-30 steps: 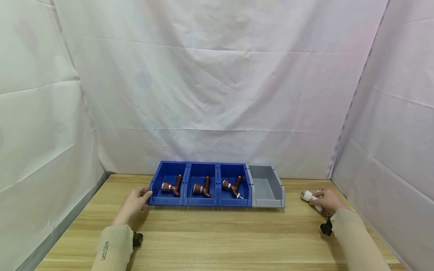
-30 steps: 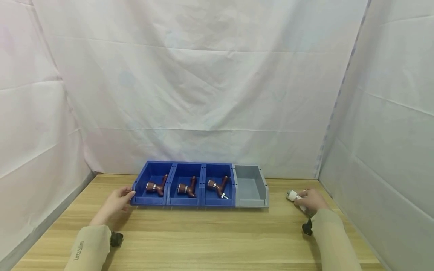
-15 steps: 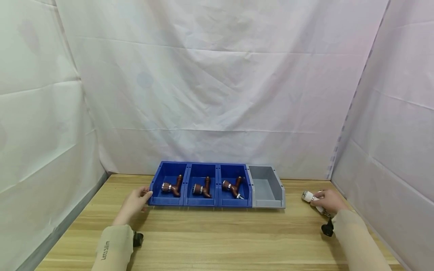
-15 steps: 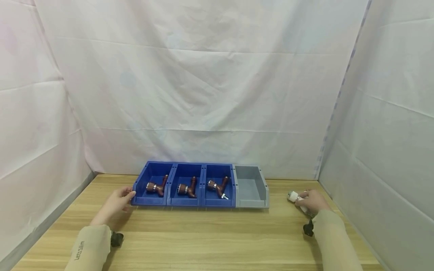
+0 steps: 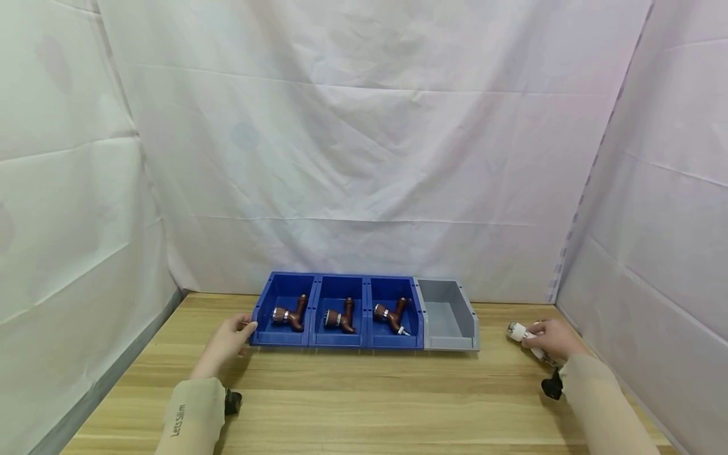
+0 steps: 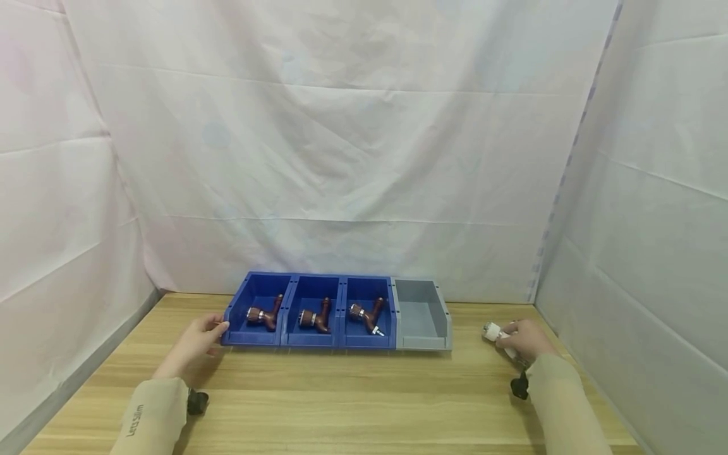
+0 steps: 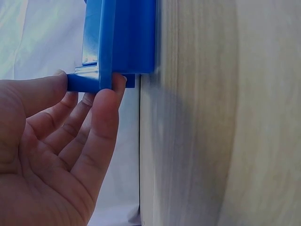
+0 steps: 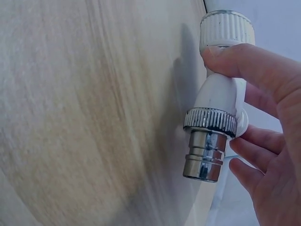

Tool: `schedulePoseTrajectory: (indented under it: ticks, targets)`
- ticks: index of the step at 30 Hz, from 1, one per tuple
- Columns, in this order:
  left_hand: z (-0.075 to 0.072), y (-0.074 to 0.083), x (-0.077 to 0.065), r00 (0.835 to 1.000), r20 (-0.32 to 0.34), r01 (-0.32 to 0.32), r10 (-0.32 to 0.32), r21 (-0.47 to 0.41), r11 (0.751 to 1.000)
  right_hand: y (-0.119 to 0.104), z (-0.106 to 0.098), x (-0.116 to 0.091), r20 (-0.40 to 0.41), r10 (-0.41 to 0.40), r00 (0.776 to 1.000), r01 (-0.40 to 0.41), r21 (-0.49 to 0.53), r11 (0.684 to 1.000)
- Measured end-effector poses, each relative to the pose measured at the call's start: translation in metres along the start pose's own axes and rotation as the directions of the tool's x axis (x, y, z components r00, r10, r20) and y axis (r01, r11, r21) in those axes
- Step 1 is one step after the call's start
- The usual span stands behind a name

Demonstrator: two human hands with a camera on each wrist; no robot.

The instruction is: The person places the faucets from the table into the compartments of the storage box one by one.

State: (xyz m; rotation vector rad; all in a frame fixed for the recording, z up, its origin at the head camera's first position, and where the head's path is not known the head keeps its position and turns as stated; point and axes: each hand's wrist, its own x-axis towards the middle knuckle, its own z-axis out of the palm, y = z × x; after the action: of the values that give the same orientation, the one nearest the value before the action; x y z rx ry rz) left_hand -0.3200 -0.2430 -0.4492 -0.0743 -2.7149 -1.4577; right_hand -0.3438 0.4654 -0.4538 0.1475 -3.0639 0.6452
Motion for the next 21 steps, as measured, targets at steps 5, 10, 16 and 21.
schedulePoseTrajectory:
  ticks: [5, 10, 16, 21]
  targets:
    - [0.0015, 0.001, -0.0004, 1.0, 0.008, 0.004, -0.004, 0.01, 1.0, 0.0003, -0.0012, 0.0003, 0.013, 0.02, 1.0, -0.02, 0.029, 0.999]
    - [0.0009, -0.0016, 0.001, 1.0, 0.002, 0.0, 0.0, 0.02, 1.0, -0.0004, -0.0008, 0.0, 0.015, 0.025, 1.0, -0.026, 0.073, 0.997]
    - [0.0012, -0.0053, 0.0015, 1.0, 0.006, -0.006, 0.006, 0.001, 1.0, -0.0018, -0.0047, -0.0045, 0.002, 0.036, 0.999, -0.036, 0.097, 0.995]
    - [0.0014, -0.0055, 0.0021, 1.0, 0.011, 0.001, -0.002, 0.004, 1.0, -0.0037, -0.0101, -0.0071, 0.005, 0.044, 0.999, -0.044, 0.094, 0.995]
